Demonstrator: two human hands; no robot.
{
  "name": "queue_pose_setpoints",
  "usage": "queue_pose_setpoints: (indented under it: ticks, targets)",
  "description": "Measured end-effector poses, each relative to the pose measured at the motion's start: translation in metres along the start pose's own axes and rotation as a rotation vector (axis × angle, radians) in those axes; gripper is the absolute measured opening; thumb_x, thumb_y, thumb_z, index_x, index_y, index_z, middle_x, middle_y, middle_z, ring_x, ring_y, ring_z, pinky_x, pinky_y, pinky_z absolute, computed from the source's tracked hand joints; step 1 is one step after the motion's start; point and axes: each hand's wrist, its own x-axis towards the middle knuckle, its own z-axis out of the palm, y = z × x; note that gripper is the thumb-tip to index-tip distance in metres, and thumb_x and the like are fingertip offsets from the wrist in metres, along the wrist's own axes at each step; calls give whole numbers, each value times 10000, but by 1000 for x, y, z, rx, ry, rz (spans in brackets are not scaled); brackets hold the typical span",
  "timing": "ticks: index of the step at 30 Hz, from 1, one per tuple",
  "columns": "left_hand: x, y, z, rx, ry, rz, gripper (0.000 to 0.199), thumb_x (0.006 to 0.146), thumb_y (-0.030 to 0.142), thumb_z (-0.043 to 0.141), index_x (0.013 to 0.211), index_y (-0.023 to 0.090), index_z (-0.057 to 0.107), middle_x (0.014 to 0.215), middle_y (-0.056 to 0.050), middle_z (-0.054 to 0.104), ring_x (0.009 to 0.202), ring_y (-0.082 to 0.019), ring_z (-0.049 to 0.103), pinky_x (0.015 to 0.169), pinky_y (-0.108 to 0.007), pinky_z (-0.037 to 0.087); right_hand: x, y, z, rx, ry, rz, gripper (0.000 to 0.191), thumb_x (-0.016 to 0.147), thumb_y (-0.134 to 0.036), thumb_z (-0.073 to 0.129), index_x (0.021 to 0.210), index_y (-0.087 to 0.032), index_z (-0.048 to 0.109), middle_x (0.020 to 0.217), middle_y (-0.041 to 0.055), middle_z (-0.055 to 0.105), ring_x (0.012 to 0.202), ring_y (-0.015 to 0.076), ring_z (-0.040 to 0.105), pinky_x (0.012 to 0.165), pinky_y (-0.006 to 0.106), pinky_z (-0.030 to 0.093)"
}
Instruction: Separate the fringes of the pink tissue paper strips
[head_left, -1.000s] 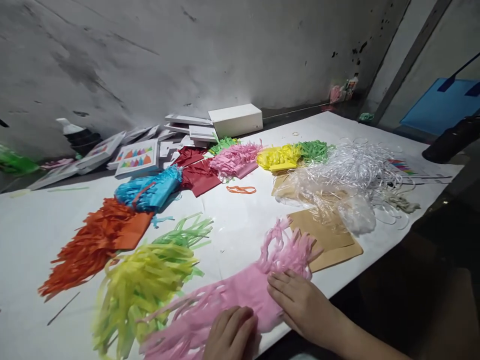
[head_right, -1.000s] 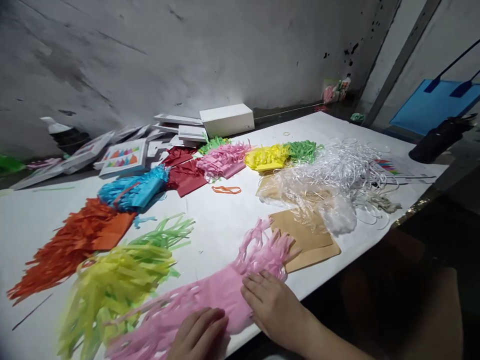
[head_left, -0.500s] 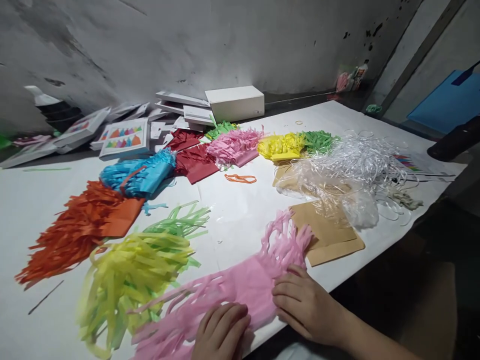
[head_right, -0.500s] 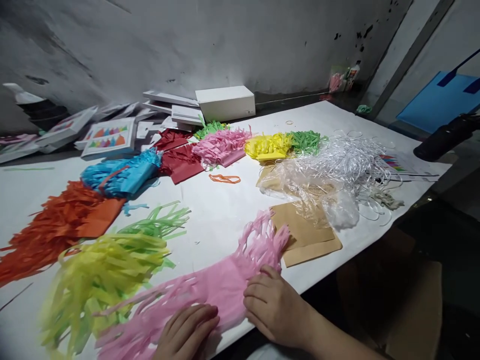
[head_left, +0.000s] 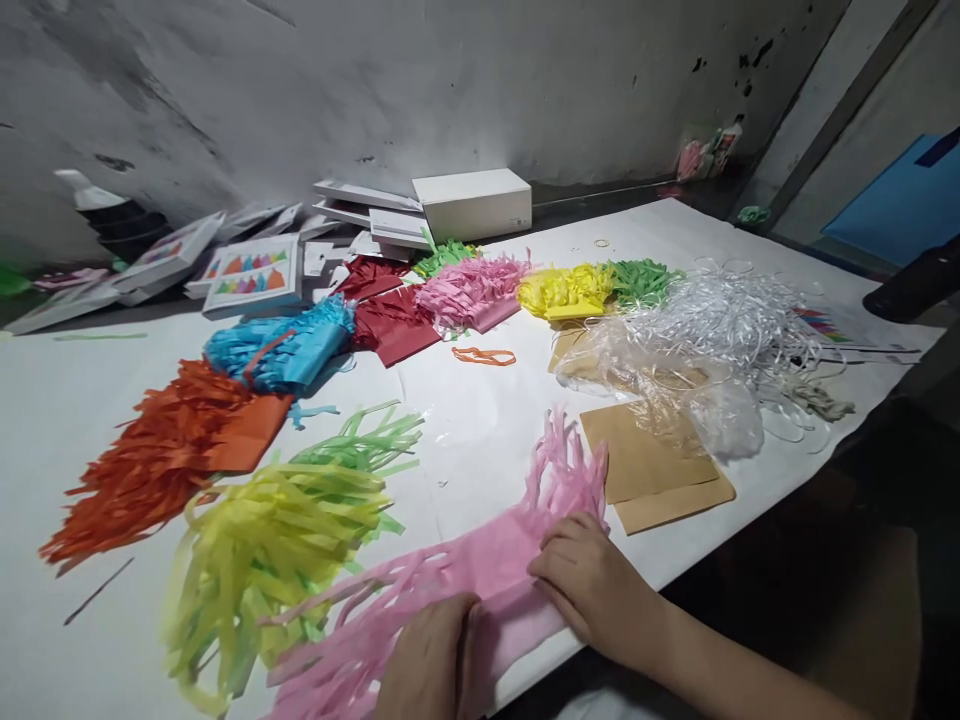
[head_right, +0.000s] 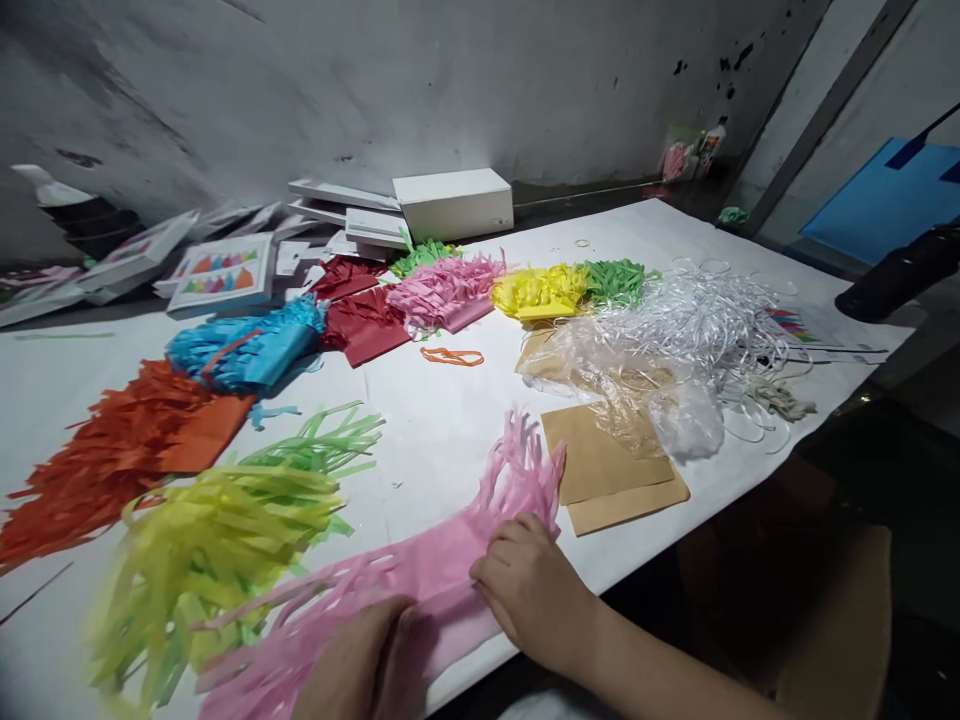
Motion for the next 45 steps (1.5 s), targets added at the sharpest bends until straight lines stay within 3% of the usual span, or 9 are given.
queue_pose_setpoints:
  ticks: [3, 8, 14, 18, 22, 25, 29, 41, 45]
  targets:
    - [15, 4, -1, 43, -61, -132, 193, 1019, 306, 386, 933, 275, 556, 760, 9, 705, 669, -202, 690, 604, -316, 467, 12, 0, 0, -90, -37, 170, 118, 927, -114, 647, 840, -193, 649, 787, 7, 674, 816, 192, 597, 800, 330, 407]
    - [58, 13, -16, 126, -424, -452, 307, 1029, 303, 276, 804, 272, 483, 815, -35, 720, 773, -242, 697, 660, -342, 396, 34, 2, 8, -225, -27, 273, 200, 940, -147, 641, 743, -183, 638, 709, 50, 666, 718, 231, 594, 762, 370, 415]
    - [75, 12, -20, 175, -498, -501, 304, 1028, 305, 261, 798, 271, 456, 790, -52, 735, 779, -292, 716, 615, -344, 304, 43, 6, 11, -343, 54, 301, 126, 926, -100, 617, 820, -161, 647, 747, 89, 679, 764, 257, 604, 820, 426, 420]
    - [74, 12, -16, 181, -503, -472, 269, 1014, 265, 290, 798, 269, 452, 772, -42, 720, 752, -273, 714, 597, -336, 300, 33, 4, 6, -307, 140, -52, 218, 960, -82, 501, 1118, -147, 637, 1160, 127, 688, 1160, 282, 554, 1090, 482, 307]
    - [73, 8, -19, 176, -499, -472, 294, 1027, 282, 280, 800, 267, 467, 729, -32, 717, 721, -263, 716, 579, -337, 328, 28, 5, 10, -291, 51, -332, 180, 949, -87, 483, 983, -120, 656, 972, 109, 692, 978, 255, 582, 1007, 412, 387]
    - [64, 0, -21, 190, -296, -361, 246, 1026, 330, 346, 924, 249, 555, 829, -55, 750, 783, -262, 721, 633, -354, 415, 29, 7, 15, -265, 14, -311, 198, 920, -57, 461, 887, -130, 642, 872, 102, 664, 826, 238, 563, 922, 400, 425]
    - [46, -4, -15, 245, 194, 204, 258, 928, 338, 610, 1154, 215, 624, 1116, -121, 738, 1038, -307, 648, 957, -478, 415, 30, 5, 16, -203, 74, -236, 206, 947, -63, 439, 877, -141, 617, 811, 73, 635, 770, 219, 546, 903, 396, 421]
    - [13, -15, -3, 105, 74, 346, 314, 877, 82, 563, 1129, 245, 654, 1016, -22, 778, 984, -236, 656, 1014, -443, 334, 10, 6, 10, -303, 1, -237, 177, 966, -68, 475, 927, -170, 615, 911, 53, 657, 941, 235, 562, 1075, 436, 296]
    - [16, -9, -3, 98, 90, 191, 174, 916, 122, 559, 1013, 244, 636, 981, -44, 737, 928, -243, 624, 918, -436, 369, 13, 10, 10, -284, -2, -107, 115, 950, -101, 575, 877, -187, 596, 963, 40, 657, 981, 226, 550, 1026, 440, 300]
